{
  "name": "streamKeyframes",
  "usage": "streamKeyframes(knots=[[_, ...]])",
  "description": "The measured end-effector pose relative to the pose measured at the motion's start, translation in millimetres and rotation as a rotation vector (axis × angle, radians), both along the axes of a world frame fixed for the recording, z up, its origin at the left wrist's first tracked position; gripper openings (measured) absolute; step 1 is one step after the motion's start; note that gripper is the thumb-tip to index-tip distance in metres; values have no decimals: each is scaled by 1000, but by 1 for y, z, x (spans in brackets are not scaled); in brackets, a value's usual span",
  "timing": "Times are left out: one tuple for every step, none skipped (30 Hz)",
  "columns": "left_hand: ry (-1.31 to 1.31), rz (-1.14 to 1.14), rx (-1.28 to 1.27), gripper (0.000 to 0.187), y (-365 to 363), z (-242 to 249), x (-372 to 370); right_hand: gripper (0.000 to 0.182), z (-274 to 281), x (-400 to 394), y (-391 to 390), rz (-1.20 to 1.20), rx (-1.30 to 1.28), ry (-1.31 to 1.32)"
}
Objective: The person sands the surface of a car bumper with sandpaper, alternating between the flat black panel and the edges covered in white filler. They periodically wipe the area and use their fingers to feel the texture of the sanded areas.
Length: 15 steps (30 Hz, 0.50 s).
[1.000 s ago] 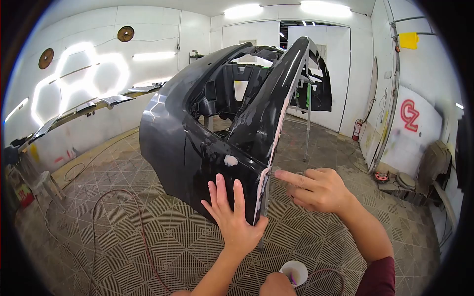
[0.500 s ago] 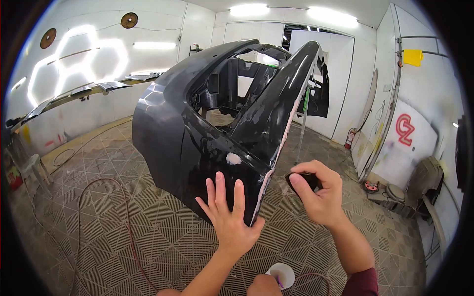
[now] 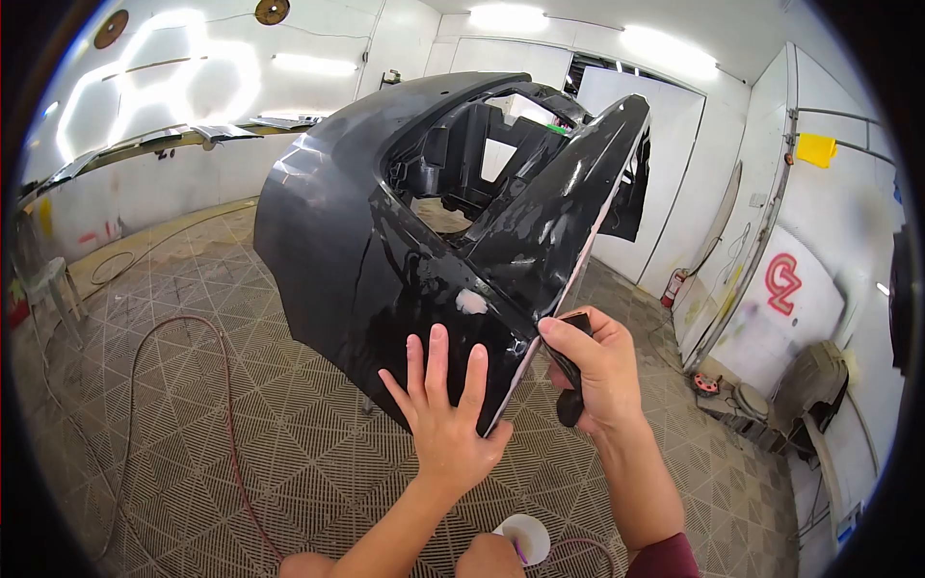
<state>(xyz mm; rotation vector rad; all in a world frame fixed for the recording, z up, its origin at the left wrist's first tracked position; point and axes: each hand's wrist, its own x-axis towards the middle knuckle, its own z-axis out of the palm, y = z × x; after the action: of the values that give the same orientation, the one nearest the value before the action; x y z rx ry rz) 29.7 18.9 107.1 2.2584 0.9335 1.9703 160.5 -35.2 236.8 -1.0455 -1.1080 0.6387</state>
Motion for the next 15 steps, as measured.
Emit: streamKeyframes(knots=[[-3,-1,-1,104,0,-1,0,16,0,3,1,43,-69,54],[0,2,3,103,0,-1,0,16,-3,2,4,46,-69,51],[3,4,8,103,0,-2,0,16,-7,0,6,36,13,50],[5,2,8,103,0,0,1,18,-11,-3,8,22,94,52],[2,3,2,103,-1,1,1,18,-15,-7,9,18,93,55],[-2,3,-3,102,-3,2,1,18,-18,-12,10,38,138,131],[-2,1,-2,102,-3,1,2,19,-20,-16,11,60,186,207],[-12,7,6,102,-1,1,2,18,-19,-18,11,99,163,270],[-20,12,13,102,-1,0,2,18,-19,-15,12,99,167,269],[-16,10,16,102,-1,-1,3,18,-21,-11,13,153,150,298],[-5,12,13,102,-1,-1,2,18,-23,-8,16,212,130,325],[1,19,10,102,0,-1,1,20,-23,-5,17,245,133,316],[0,23,11,102,0,0,1,20,-24,-8,18,250,133,315],[-4,24,12,102,-1,0,2,21,-26,-15,18,143,201,270],[-8,22,12,102,-2,1,3,22,-28,-20,17,35,268,223]])
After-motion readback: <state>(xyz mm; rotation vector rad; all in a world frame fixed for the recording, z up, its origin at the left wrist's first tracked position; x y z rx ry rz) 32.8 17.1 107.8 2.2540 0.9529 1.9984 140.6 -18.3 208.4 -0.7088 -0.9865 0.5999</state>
